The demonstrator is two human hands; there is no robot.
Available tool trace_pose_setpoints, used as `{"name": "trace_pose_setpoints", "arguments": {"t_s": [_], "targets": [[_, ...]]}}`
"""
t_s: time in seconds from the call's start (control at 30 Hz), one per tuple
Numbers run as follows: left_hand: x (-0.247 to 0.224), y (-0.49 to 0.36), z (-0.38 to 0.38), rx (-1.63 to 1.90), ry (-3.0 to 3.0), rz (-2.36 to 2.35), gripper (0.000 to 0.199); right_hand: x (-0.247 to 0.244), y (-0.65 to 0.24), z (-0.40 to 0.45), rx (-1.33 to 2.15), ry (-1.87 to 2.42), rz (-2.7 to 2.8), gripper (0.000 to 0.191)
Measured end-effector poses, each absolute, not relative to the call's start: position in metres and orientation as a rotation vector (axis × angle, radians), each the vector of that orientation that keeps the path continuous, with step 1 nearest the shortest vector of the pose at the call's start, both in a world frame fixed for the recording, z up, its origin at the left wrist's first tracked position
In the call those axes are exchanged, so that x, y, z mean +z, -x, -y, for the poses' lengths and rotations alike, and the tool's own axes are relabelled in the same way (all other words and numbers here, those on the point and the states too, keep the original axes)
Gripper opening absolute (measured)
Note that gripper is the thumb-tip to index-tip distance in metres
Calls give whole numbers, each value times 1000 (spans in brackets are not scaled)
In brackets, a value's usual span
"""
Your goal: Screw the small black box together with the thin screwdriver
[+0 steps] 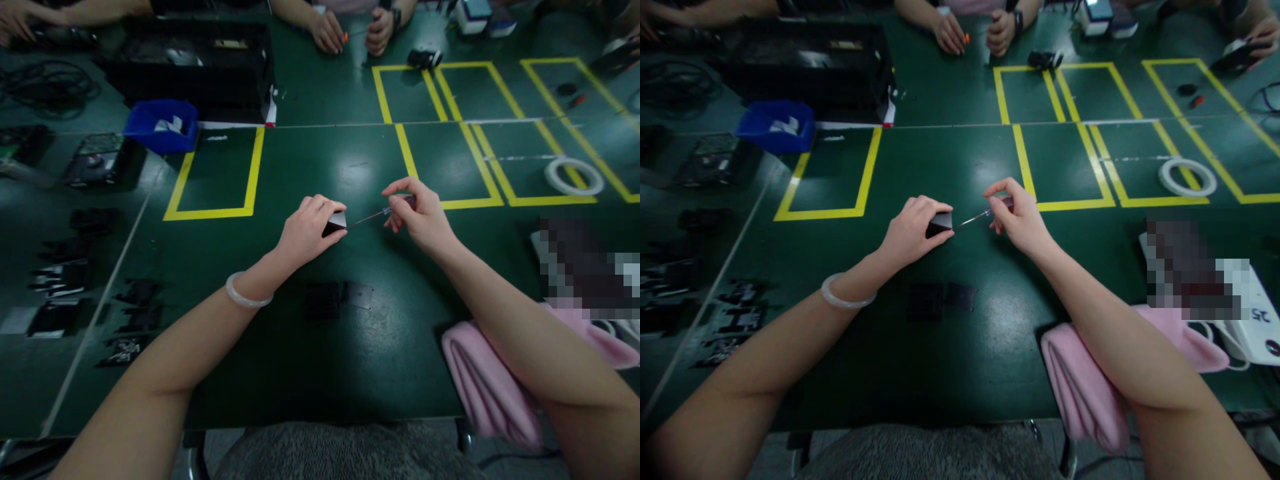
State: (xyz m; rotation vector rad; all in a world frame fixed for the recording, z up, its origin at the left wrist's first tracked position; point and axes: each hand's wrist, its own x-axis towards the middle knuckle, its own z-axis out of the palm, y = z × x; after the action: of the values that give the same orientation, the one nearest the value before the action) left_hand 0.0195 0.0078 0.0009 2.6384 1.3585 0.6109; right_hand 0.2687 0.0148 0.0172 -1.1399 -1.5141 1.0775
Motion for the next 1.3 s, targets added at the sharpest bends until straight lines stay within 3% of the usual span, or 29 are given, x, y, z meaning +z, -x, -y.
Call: {"name": "trace_pose_setpoints", "arguments": {"t_s": [0.67,1.3], "targets": [[2,-19,-8,598,-2638,-1356,37,16,-268,-16,1089,1171,1492,30],[2,-20,-7,599,-2637,-1363,37,16,-269,-15,1088,1148,1501,18]]}}
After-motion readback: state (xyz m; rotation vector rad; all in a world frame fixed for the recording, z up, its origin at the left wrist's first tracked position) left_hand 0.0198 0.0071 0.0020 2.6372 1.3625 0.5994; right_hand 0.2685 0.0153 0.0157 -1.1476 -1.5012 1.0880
